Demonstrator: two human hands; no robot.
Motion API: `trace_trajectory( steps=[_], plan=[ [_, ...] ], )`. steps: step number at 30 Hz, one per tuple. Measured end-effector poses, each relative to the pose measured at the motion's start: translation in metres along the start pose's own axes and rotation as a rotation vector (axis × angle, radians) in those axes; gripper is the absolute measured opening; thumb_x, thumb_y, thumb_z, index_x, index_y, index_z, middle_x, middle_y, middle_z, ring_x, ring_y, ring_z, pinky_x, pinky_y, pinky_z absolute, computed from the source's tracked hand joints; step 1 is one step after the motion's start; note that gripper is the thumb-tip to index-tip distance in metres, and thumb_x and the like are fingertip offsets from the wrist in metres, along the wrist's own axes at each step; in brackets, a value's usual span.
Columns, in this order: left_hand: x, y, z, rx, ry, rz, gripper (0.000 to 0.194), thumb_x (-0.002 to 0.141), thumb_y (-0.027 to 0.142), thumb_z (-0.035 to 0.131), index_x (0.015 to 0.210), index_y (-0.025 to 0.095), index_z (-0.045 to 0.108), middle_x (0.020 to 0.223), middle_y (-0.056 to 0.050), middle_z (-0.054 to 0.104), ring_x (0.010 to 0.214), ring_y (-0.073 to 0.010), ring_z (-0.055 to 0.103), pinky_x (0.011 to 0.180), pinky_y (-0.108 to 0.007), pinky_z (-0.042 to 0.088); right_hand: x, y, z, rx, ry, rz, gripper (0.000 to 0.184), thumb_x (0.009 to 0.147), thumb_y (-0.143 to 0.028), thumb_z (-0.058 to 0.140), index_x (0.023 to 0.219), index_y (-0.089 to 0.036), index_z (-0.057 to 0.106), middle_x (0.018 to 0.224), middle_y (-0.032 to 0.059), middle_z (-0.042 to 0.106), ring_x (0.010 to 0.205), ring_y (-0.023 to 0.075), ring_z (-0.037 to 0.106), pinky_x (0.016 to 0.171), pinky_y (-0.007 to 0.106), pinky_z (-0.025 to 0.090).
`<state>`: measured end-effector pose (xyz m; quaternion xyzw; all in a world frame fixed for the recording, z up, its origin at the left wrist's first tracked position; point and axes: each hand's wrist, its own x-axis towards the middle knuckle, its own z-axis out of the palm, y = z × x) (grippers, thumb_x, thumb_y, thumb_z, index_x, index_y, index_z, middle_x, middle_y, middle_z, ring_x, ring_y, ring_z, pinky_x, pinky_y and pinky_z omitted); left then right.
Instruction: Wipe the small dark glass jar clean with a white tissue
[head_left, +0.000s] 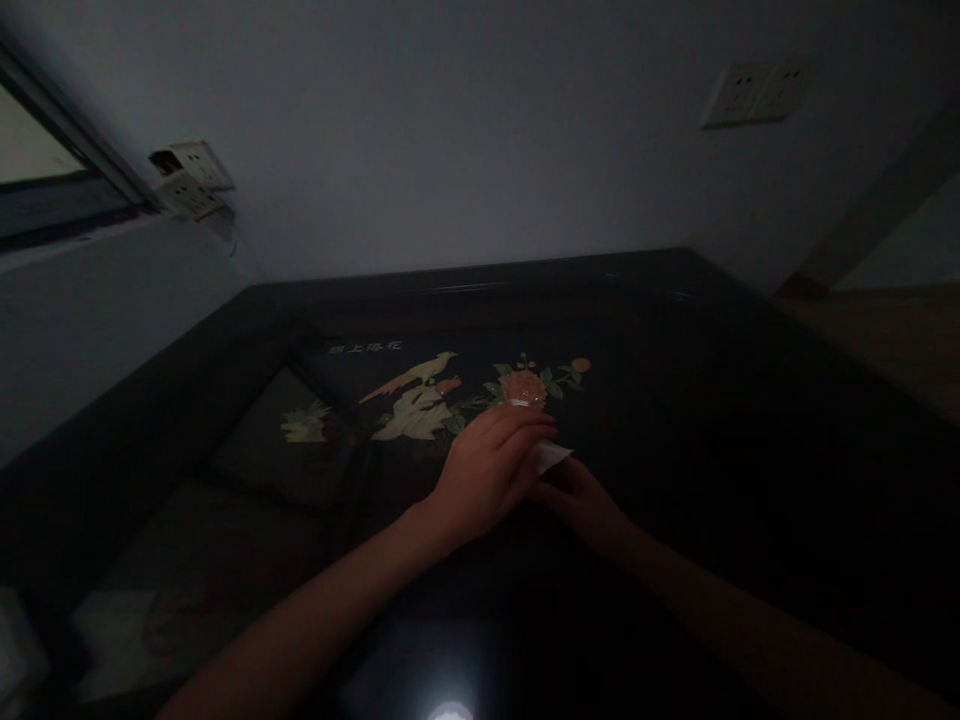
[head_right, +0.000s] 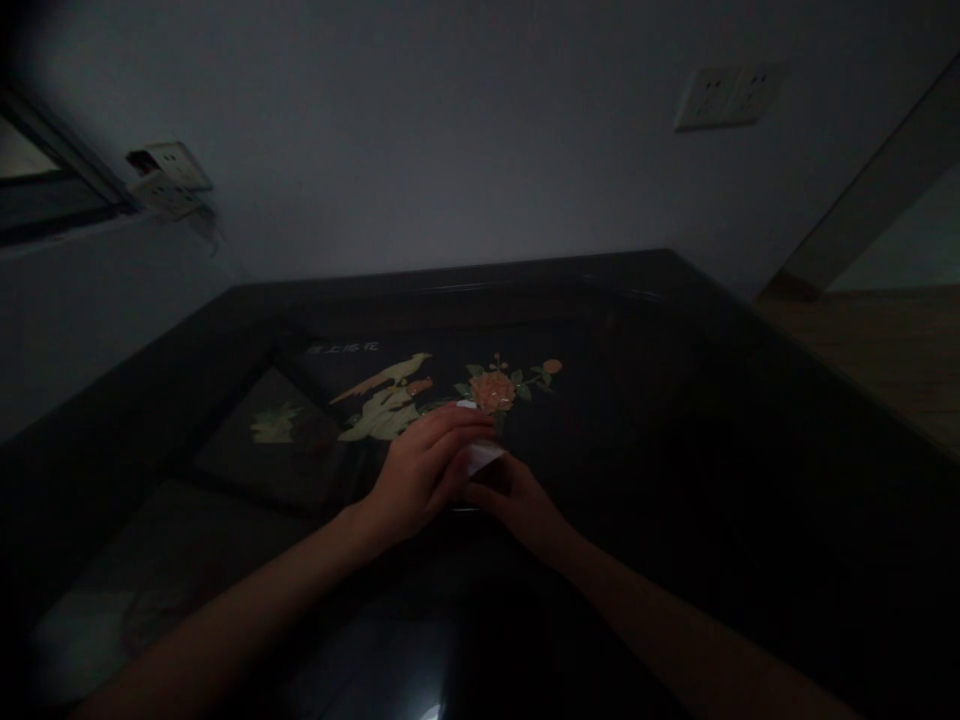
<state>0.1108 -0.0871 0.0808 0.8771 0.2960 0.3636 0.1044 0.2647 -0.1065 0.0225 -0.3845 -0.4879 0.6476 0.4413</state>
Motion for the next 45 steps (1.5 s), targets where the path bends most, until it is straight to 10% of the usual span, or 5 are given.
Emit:
trace_trajectory(
  steps=[6,20,25,37,45],
  plan=[
    [0.0,0.001,-0.002,-0.116,0.015,0.001,0.028,0.091,0.016,0.037,0.104,0.016,0.062,0.11,-0.008,0.066,0.107,-0.019,0.058,0.1,-0.039,0.041,-0.001,0.007,-0.003,0.013,-0.003,-0.002,0.032,0.066,-0.042,0.077,0.082,-0.017,0.063,0.077,0.0007,0.065,0.073,0.0167,0.059,0.07,0.03,0.049],
    [-0.006,-0.009,0.028,-1.113,0.3,-0.913,0.041,0.086,0.045,0.042,0.101,0.014,0.063,0.096,-0.009,0.069,0.086,-0.0226,0.063,0.08,-0.035,0.049,-0.001,0.009,-0.001,0.25,-0.14,-0.036,0.054,0.073,-0.044,0.072,0.119,-0.021,0.058,0.116,0.0112,0.064,0.099,0.0248,0.064,0.09,0.046,0.05],
    [-0.007,-0.001,0.019,-0.888,0.297,-0.806,0.038,0.09,0.043,0.037,0.097,0.016,0.064,0.09,-0.006,0.069,0.082,-0.0205,0.063,0.075,-0.032,0.049,-0.002,0.008,-0.002,0.219,-0.157,-0.041,0.057,0.072,-0.046,0.073,0.12,-0.022,0.057,0.113,0.01,0.064,0.097,0.0236,0.064,0.088,0.045,0.051],
    [0.003,0.006,-0.003,0.099,-0.081,0.041,0.024,0.09,0.019,0.041,0.1,0.016,0.063,0.11,-0.009,0.067,0.106,-0.022,0.058,0.099,-0.042,0.042,-0.001,0.003,0.0,0.014,0.011,0.002,0.041,0.06,-0.048,0.079,0.079,-0.017,0.06,0.075,-0.0008,0.06,0.071,0.0156,0.055,0.067,0.029,0.046],
    [0.003,0.006,-0.003,-0.248,0.042,-0.175,0.032,0.094,0.022,0.033,0.094,0.018,0.065,0.104,-0.008,0.067,0.102,-0.0198,0.059,0.095,-0.038,0.043,0.0,0.008,-0.003,0.057,0.005,-0.004,0.036,0.064,-0.044,0.078,0.085,-0.018,0.063,0.08,0.0012,0.066,0.077,0.0182,0.06,0.075,0.032,0.05]
  ],
)
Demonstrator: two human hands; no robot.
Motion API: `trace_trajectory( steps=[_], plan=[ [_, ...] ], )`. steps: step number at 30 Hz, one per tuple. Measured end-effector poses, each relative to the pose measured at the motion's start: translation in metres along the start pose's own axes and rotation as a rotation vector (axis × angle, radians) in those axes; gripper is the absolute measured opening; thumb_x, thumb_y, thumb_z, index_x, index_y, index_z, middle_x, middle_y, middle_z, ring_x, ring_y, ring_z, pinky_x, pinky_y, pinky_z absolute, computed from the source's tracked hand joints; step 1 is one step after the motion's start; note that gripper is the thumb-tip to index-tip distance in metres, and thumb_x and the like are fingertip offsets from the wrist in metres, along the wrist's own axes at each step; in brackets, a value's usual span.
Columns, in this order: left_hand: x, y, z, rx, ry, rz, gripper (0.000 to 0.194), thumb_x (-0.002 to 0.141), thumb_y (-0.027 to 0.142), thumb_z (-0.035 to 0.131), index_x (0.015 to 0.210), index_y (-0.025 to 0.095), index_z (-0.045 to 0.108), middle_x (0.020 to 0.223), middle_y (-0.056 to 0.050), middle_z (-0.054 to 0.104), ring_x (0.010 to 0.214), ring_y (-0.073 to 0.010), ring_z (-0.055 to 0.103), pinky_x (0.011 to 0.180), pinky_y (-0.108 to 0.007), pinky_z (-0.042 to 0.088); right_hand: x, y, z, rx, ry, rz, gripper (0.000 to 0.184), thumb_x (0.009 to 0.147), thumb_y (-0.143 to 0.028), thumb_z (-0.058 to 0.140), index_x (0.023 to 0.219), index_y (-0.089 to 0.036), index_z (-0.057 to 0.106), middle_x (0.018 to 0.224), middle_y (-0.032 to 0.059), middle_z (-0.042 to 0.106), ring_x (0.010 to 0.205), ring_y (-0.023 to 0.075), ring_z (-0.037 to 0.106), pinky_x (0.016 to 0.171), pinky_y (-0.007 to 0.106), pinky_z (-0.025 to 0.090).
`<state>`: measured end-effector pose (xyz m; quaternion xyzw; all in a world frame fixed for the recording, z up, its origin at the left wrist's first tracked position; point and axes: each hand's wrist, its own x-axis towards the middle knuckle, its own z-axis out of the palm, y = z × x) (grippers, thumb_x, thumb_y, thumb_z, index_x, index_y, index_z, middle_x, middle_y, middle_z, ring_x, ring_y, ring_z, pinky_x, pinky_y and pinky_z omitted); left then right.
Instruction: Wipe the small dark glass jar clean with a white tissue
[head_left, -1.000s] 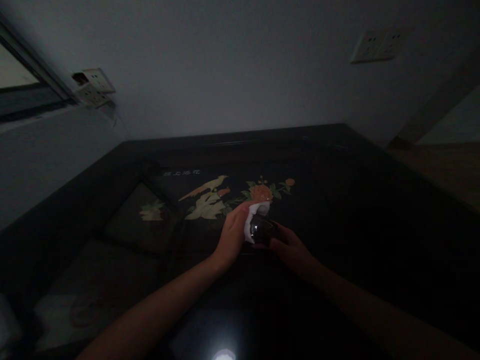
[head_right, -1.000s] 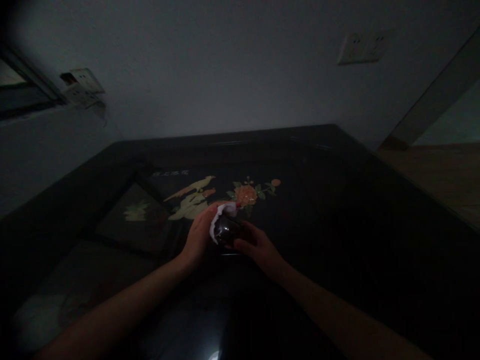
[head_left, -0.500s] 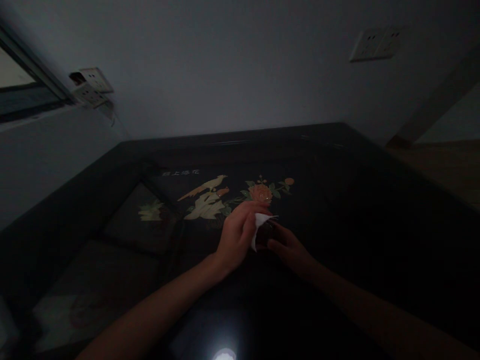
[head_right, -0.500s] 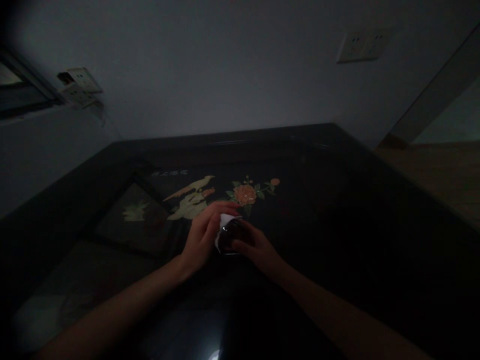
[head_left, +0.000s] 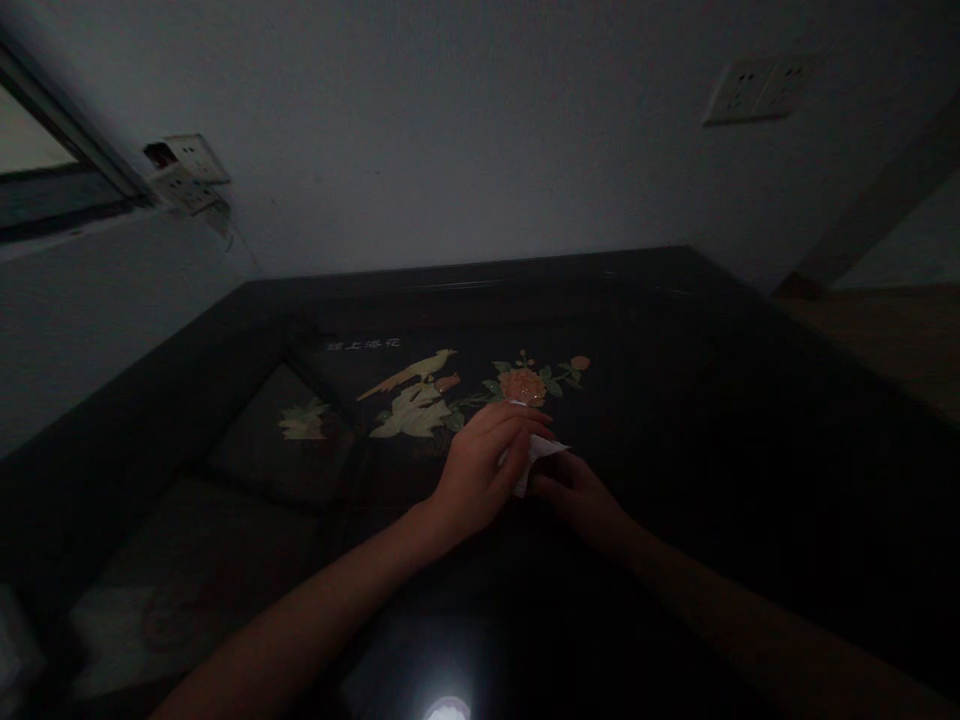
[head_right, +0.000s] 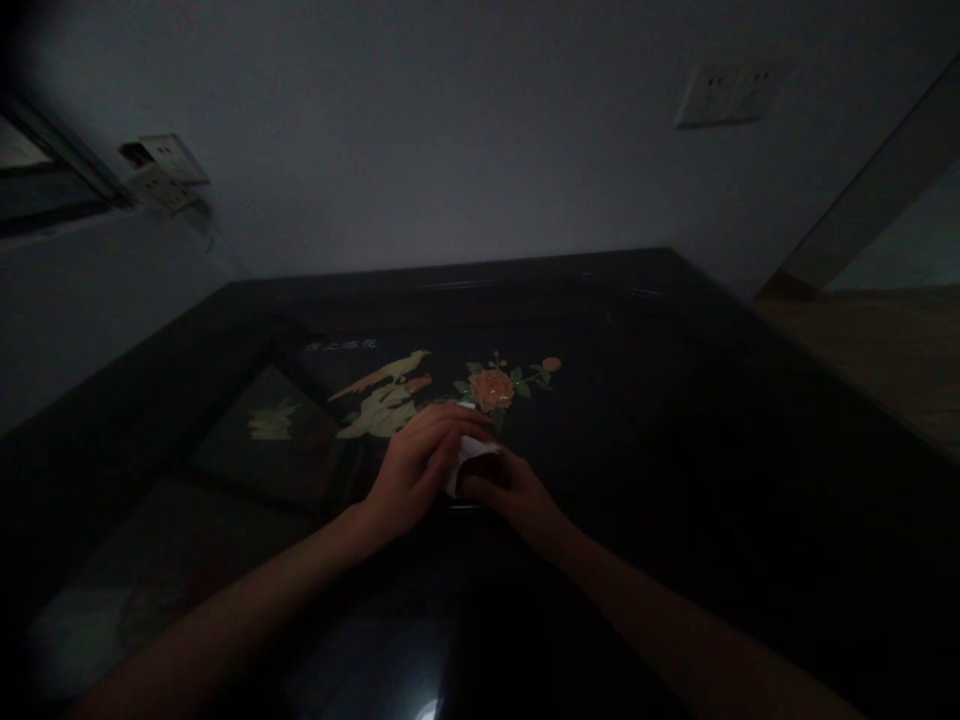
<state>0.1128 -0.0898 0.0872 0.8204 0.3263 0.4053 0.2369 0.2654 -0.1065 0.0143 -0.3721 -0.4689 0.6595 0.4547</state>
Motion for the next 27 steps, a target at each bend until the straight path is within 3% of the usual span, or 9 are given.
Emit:
trace_trajectory(
  steps=[4,7,11,14,18,20,24,27],
  plan=[
    [-0.004,-0.01,0.007,-0.349,0.128,-0.338,0.037,0.094,0.035,0.035,0.091,0.016,0.067,0.097,-0.008,0.068,0.092,-0.0205,0.062,0.083,-0.033,0.048,-0.001,0.001,-0.001,0.092,-0.046,-0.015,0.049,0.068,-0.038,0.077,0.111,-0.021,0.061,0.099,0.005,0.068,0.092,0.0213,0.064,0.088,0.04,0.05],
    [-0.007,-0.019,0.015,-0.566,0.222,-0.612,0.037,0.09,0.041,0.039,0.092,0.015,0.066,0.088,-0.007,0.069,0.076,-0.019,0.062,0.068,-0.029,0.049,-0.001,0.002,-0.001,0.152,-0.109,0.0,0.053,0.071,-0.036,0.075,0.118,-0.021,0.058,0.106,0.0081,0.068,0.091,0.0217,0.066,0.088,0.044,0.052],
    [-0.006,-0.02,0.023,-0.835,0.274,-0.719,0.034,0.086,0.038,0.04,0.093,0.015,0.065,0.092,-0.008,0.069,0.082,-0.0213,0.064,0.074,-0.032,0.05,-0.001,0.004,-0.001,0.163,-0.137,-0.025,0.05,0.074,-0.036,0.073,0.119,-0.02,0.057,0.114,0.0105,0.065,0.097,0.0221,0.065,0.088,0.042,0.053],
    [-0.006,-0.018,0.024,-0.899,0.234,-0.714,0.038,0.088,0.041,0.036,0.092,0.016,0.065,0.09,-0.008,0.069,0.083,-0.0227,0.064,0.076,-0.035,0.05,-0.001,0.004,-0.002,0.156,-0.139,-0.016,0.053,0.074,-0.038,0.072,0.122,-0.02,0.056,0.116,0.0108,0.064,0.099,0.0228,0.064,0.089,0.043,0.053],
    [-0.01,-0.018,0.019,-0.669,0.23,-0.596,0.041,0.091,0.045,0.035,0.093,0.015,0.063,0.087,-0.007,0.068,0.078,-0.0209,0.063,0.071,-0.032,0.05,-0.002,0.002,-0.001,0.134,-0.15,-0.021,0.058,0.072,-0.042,0.073,0.123,-0.021,0.055,0.112,0.0097,0.065,0.096,0.0221,0.065,0.089,0.042,0.052],
    [-0.012,-0.017,0.016,-0.541,0.196,-0.511,0.043,0.093,0.046,0.032,0.094,0.015,0.063,0.089,-0.008,0.067,0.078,-0.02,0.062,0.07,-0.031,0.049,-0.002,0.001,-0.001,0.118,-0.137,-0.026,0.057,0.072,-0.042,0.073,0.122,-0.021,0.055,0.111,0.0094,0.065,0.095,0.0218,0.065,0.09,0.042,0.051],
    [-0.01,-0.012,0.008,-0.275,0.125,-0.248,0.042,0.096,0.04,0.028,0.093,0.016,0.062,0.103,-0.01,0.065,0.098,-0.0213,0.059,0.087,-0.035,0.045,-0.002,-0.001,0.0,0.086,-0.105,-0.027,0.055,0.071,-0.044,0.073,0.118,-0.02,0.056,0.107,0.008,0.066,0.097,0.0224,0.063,0.088,0.04,0.052],
    [-0.007,-0.008,0.004,-0.096,0.063,-0.117,0.037,0.096,0.033,0.029,0.093,0.016,0.062,0.104,-0.011,0.065,0.101,-0.0211,0.058,0.09,-0.037,0.045,-0.001,-0.001,0.0,0.047,-0.103,-0.038,0.047,0.07,-0.045,0.074,0.107,-0.02,0.06,0.099,0.0058,0.067,0.093,0.0213,0.063,0.081,0.036,0.054]
  ],
)
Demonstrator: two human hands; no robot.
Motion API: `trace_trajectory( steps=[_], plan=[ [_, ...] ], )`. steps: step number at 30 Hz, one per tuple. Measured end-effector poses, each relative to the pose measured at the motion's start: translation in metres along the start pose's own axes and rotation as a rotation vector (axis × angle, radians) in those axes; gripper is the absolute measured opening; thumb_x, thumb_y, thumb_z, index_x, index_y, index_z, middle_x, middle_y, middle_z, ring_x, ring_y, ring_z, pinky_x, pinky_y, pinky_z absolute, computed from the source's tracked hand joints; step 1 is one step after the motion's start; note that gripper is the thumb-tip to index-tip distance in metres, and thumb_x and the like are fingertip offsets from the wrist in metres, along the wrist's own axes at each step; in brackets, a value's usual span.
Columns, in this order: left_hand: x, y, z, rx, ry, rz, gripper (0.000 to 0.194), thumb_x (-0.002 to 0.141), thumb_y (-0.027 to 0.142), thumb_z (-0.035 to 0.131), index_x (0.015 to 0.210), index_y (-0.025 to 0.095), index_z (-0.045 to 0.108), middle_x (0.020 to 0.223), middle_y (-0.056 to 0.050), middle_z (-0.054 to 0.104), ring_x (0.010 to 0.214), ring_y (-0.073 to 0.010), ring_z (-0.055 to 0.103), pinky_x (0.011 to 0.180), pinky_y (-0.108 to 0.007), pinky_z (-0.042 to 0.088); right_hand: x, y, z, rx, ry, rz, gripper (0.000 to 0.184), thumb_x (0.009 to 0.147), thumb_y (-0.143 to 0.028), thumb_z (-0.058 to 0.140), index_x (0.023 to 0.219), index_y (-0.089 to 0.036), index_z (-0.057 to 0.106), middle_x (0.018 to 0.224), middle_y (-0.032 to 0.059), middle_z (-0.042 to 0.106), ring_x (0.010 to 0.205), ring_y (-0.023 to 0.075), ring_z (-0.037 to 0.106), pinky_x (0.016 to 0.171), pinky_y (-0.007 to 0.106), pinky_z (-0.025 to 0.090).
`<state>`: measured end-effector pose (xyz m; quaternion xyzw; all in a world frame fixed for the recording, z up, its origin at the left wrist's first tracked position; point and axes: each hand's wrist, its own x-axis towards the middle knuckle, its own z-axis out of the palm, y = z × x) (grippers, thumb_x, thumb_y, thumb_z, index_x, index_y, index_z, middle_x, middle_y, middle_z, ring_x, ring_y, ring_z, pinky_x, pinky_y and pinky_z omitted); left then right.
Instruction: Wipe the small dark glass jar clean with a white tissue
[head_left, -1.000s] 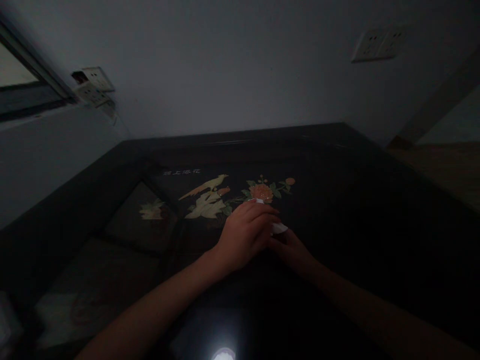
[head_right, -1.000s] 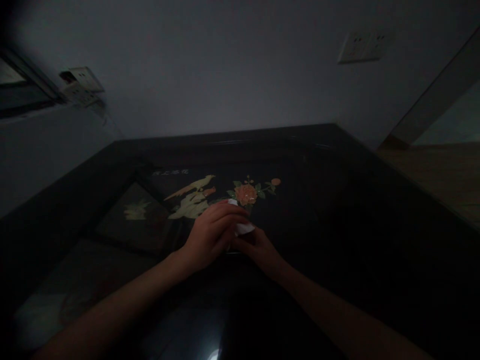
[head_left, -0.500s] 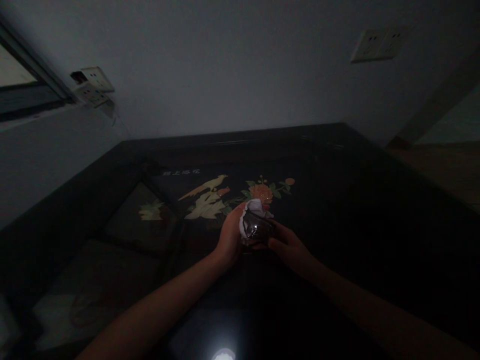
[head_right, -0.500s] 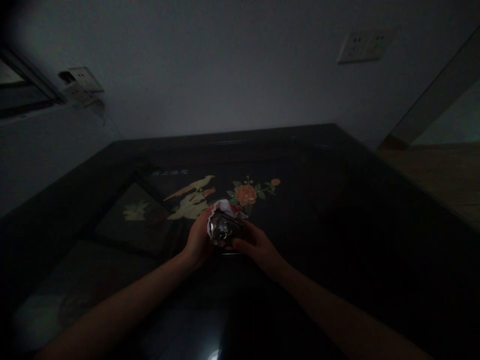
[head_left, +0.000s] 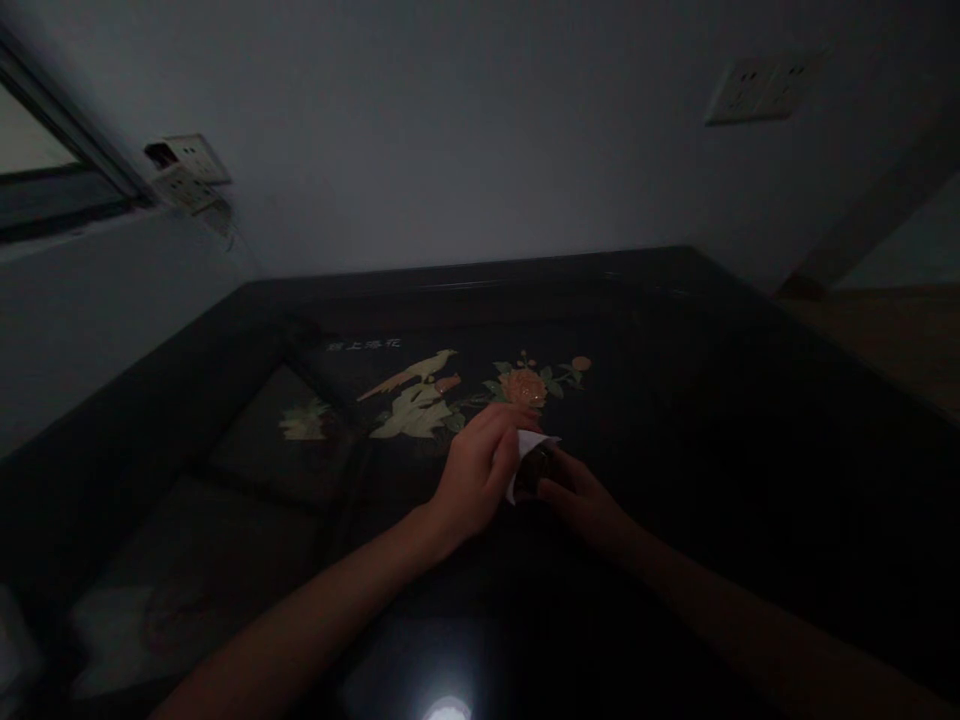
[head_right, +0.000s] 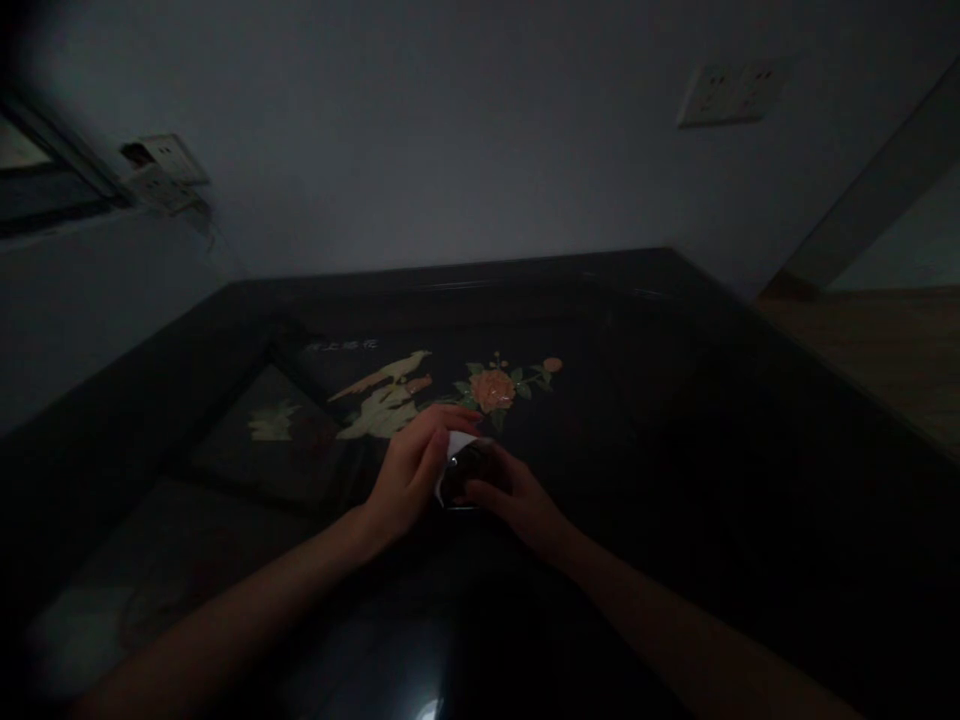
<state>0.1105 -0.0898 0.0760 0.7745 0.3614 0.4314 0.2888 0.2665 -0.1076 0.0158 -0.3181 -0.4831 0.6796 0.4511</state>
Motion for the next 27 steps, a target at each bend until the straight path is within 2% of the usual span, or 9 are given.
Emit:
trace_trajectory(
  steps=[5,8,12,14,16,20,21,24,27],
  plan=[
    [0.002,0.008,-0.002,0.234,-0.077,0.102,0.029,0.092,0.021,0.034,0.093,0.017,0.063,0.105,-0.009,0.065,0.101,-0.02,0.058,0.089,-0.036,0.047,0.0,-0.002,0.002,-0.042,0.045,0.005,0.042,0.065,-0.048,0.077,0.091,-0.019,0.061,0.085,0.0021,0.066,0.082,0.0187,0.061,0.075,0.032,0.052],
    [0.001,0.012,-0.001,0.367,-0.124,0.187,0.025,0.089,0.019,0.04,0.095,0.017,0.064,0.106,-0.008,0.066,0.102,-0.0203,0.058,0.095,-0.039,0.044,0.0,-0.005,0.004,-0.084,0.054,0.021,0.041,0.065,-0.047,0.077,0.089,-0.019,0.061,0.083,0.0013,0.064,0.082,0.0192,0.06,0.076,0.032,0.05],
    [0.003,0.014,-0.003,0.295,-0.141,0.197,0.026,0.091,0.018,0.039,0.094,0.018,0.064,0.105,-0.007,0.066,0.101,-0.0189,0.058,0.098,-0.039,0.041,0.0,-0.003,0.002,-0.101,0.045,0.022,0.04,0.065,-0.048,0.076,0.088,-0.018,0.061,0.08,0.0007,0.064,0.08,0.0195,0.06,0.076,0.033,0.049],
    [0.005,0.012,-0.004,0.166,-0.115,0.13,0.028,0.093,0.021,0.036,0.093,0.017,0.064,0.101,-0.007,0.067,0.1,-0.019,0.058,0.094,-0.036,0.042,0.001,0.0,0.0,-0.101,0.056,0.011,0.04,0.066,-0.047,0.076,0.09,-0.018,0.062,0.081,0.0012,0.065,0.08,0.0193,0.06,0.077,0.033,0.049],
    [0.005,0.006,-0.003,0.0,-0.076,-0.003,0.031,0.094,0.026,0.035,0.093,0.016,0.064,0.1,-0.008,0.067,0.098,-0.0197,0.059,0.09,-0.034,0.043,0.002,0.002,-0.001,-0.069,0.048,-0.004,0.045,0.066,-0.046,0.076,0.099,-0.019,0.061,0.088,0.0025,0.066,0.083,0.0192,0.061,0.079,0.033,0.05],
    [0.003,-0.01,0.004,-0.41,0.05,-0.442,0.037,0.09,0.041,0.039,0.09,0.014,0.065,0.082,-0.006,0.067,0.072,-0.0179,0.06,0.062,-0.027,0.046,0.001,0.0,0.0,0.021,-0.027,0.041,0.059,0.07,-0.044,0.074,0.119,-0.02,0.053,0.101,0.0063,0.066,0.086,0.0198,0.065,0.083,0.037,0.051],
    [0.002,-0.013,0.006,-0.485,0.091,-0.506,0.036,0.088,0.041,0.042,0.088,0.014,0.065,0.078,-0.005,0.066,0.067,-0.0168,0.059,0.059,-0.025,0.044,0.0,0.0,0.001,0.023,-0.034,0.053,0.06,0.07,-0.044,0.074,0.12,-0.02,0.052,0.103,0.007,0.066,0.088,0.0204,0.065,0.085,0.039,0.051],
    [0.001,-0.019,0.012,-0.651,0.16,-0.591,0.033,0.084,0.042,0.047,0.086,0.015,0.066,0.076,-0.004,0.066,0.064,-0.0156,0.058,0.057,-0.024,0.044,0.0,-0.001,0.0,0.003,-0.029,0.06,0.065,0.069,-0.045,0.074,0.124,-0.02,0.05,0.108,0.0085,0.064,0.097,0.0229,0.063,0.091,0.041,0.048],
    [0.001,-0.018,0.015,-0.827,0.111,-0.739,0.04,0.081,0.048,0.047,0.086,0.014,0.067,0.077,-0.007,0.067,0.061,-0.0179,0.06,0.05,-0.025,0.043,0.0,0.0,-0.001,-0.027,-0.023,0.033,0.066,0.07,-0.046,0.074,0.126,-0.021,0.049,0.114,0.0095,0.064,0.105,0.0244,0.061,0.095,0.042,0.045]
  ],
)
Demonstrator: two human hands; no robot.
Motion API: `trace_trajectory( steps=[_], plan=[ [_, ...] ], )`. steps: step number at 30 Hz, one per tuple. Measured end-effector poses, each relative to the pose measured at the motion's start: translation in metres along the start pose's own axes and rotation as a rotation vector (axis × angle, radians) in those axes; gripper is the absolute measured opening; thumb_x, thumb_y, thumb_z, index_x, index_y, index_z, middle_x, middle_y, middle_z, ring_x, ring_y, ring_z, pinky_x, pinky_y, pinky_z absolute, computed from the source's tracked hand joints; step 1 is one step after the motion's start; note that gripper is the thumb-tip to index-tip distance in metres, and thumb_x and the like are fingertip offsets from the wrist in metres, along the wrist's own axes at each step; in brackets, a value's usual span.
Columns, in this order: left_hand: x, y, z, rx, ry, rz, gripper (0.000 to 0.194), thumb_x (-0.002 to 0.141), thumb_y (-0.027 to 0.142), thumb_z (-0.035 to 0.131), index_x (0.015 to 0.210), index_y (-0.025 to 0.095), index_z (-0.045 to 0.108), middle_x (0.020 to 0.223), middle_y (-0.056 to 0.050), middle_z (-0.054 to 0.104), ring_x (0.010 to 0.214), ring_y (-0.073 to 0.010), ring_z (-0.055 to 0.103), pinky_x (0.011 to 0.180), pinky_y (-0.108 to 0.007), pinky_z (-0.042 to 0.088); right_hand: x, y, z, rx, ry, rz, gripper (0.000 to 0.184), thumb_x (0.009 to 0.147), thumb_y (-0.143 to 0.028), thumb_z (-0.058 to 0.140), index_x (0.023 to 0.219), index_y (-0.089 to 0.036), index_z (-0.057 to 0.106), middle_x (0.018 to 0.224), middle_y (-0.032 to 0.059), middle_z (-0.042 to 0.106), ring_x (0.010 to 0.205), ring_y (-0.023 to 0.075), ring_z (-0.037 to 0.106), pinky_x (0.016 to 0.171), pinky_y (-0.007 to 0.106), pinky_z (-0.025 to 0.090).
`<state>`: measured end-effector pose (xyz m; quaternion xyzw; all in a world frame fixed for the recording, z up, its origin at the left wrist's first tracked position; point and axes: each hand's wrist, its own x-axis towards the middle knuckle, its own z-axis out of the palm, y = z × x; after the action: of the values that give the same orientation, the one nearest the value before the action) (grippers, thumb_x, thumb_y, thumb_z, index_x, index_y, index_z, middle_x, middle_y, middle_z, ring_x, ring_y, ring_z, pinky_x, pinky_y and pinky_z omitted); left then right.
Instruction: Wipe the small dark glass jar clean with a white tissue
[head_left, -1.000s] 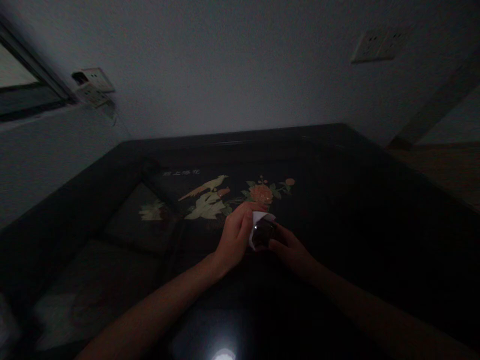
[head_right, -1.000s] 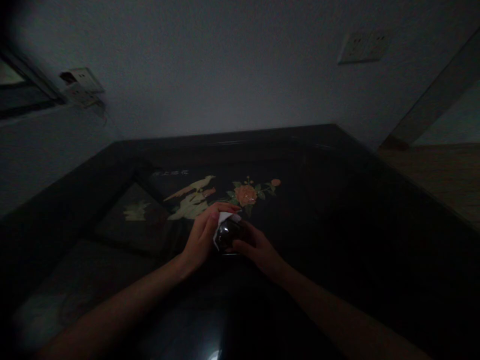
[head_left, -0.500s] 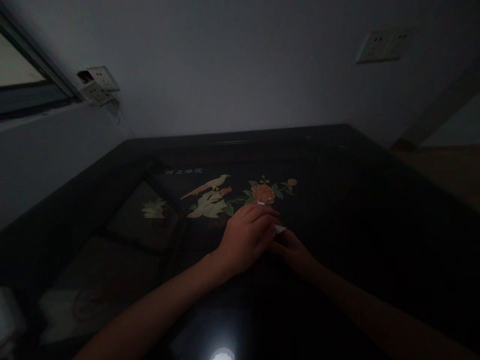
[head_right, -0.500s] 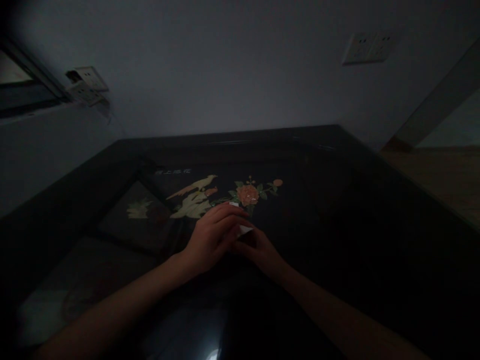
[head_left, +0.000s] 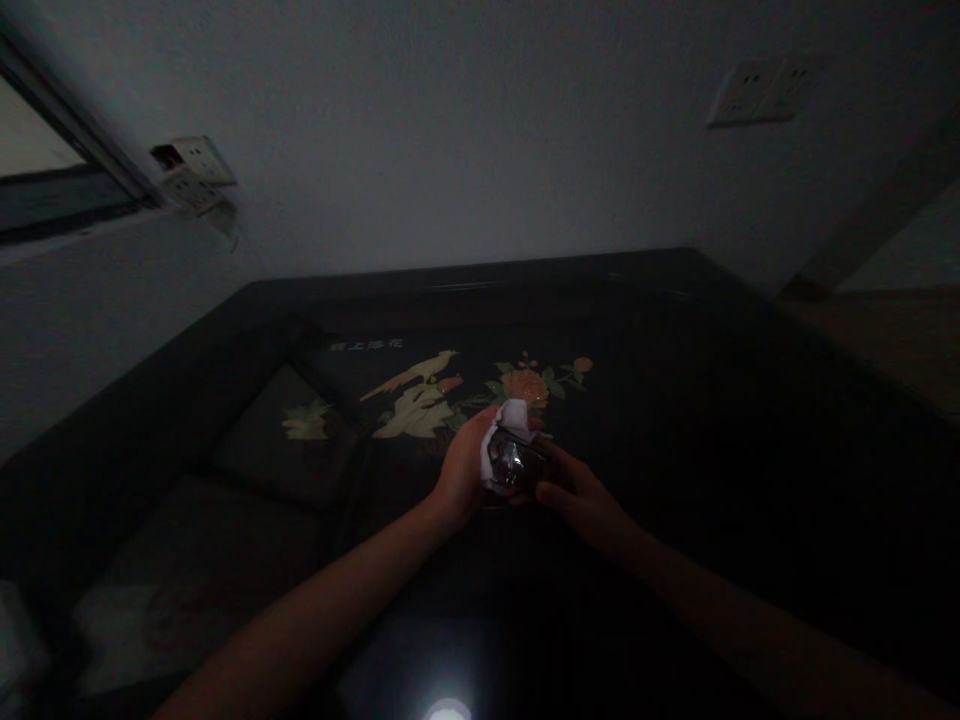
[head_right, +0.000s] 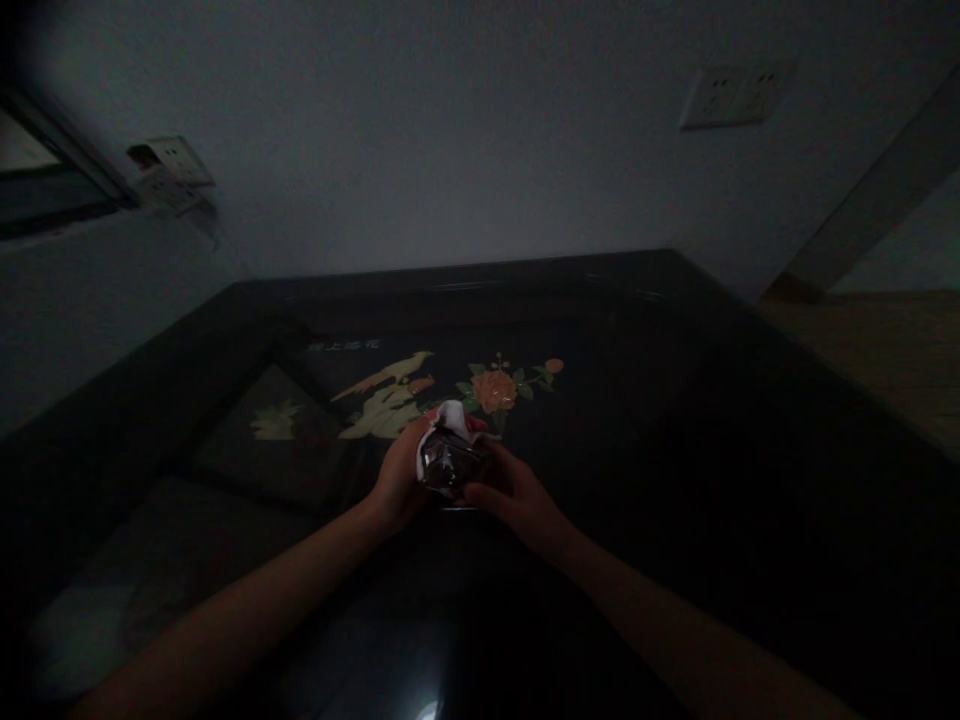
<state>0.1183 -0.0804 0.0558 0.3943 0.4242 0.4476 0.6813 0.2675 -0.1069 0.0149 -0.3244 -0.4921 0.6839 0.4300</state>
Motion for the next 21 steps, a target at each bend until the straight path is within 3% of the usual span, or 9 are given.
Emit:
trace_trajectory(
  steps=[3,8,15,21],
  plan=[
    [0.0,-0.001,0.002,-0.104,-0.04,-0.104,0.044,0.078,0.051,0.047,0.082,0.012,0.067,0.072,-0.008,0.067,0.061,-0.0208,0.061,0.048,-0.027,0.044,0.0,0.001,0.0,-0.022,-0.02,-0.021,0.06,0.072,-0.047,0.072,0.122,-0.021,0.051,0.114,0.0093,0.065,0.107,0.0245,0.06,0.097,0.042,0.044],
    [0.001,-0.001,0.0,-0.058,-0.05,-0.057,0.042,0.078,0.048,0.045,0.082,0.012,0.066,0.072,-0.007,0.067,0.065,-0.0206,0.062,0.052,-0.026,0.044,-0.001,-0.003,0.002,-0.041,-0.024,-0.034,0.062,0.071,-0.049,0.071,0.122,-0.021,0.05,0.112,0.0092,0.066,0.106,0.0245,0.061,0.096,0.041,0.044],
    [-0.007,0.015,-0.005,0.434,-0.091,0.257,0.047,0.087,0.054,0.038,0.086,0.013,0.062,0.072,-0.004,0.062,0.063,-0.0159,0.056,0.056,-0.024,0.042,-0.002,-0.005,0.002,-0.034,-0.028,0.015,0.069,0.071,-0.05,0.071,0.127,-0.02,0.046,0.111,0.0099,0.065,0.102,0.0247,0.062,0.091,0.041,0.048],
    [-0.012,0.028,-0.002,0.913,-0.212,0.586,0.04,0.095,0.034,0.027,0.094,0.014,0.062,0.092,-0.009,0.064,0.088,-0.0201,0.059,0.08,-0.032,0.045,-0.003,-0.007,0.004,-0.052,0.011,-0.034,0.054,0.067,-0.048,0.075,0.111,-0.022,0.056,0.101,0.0057,0.067,0.098,0.0239,0.062,0.089,0.039,0.048]
  ],
)
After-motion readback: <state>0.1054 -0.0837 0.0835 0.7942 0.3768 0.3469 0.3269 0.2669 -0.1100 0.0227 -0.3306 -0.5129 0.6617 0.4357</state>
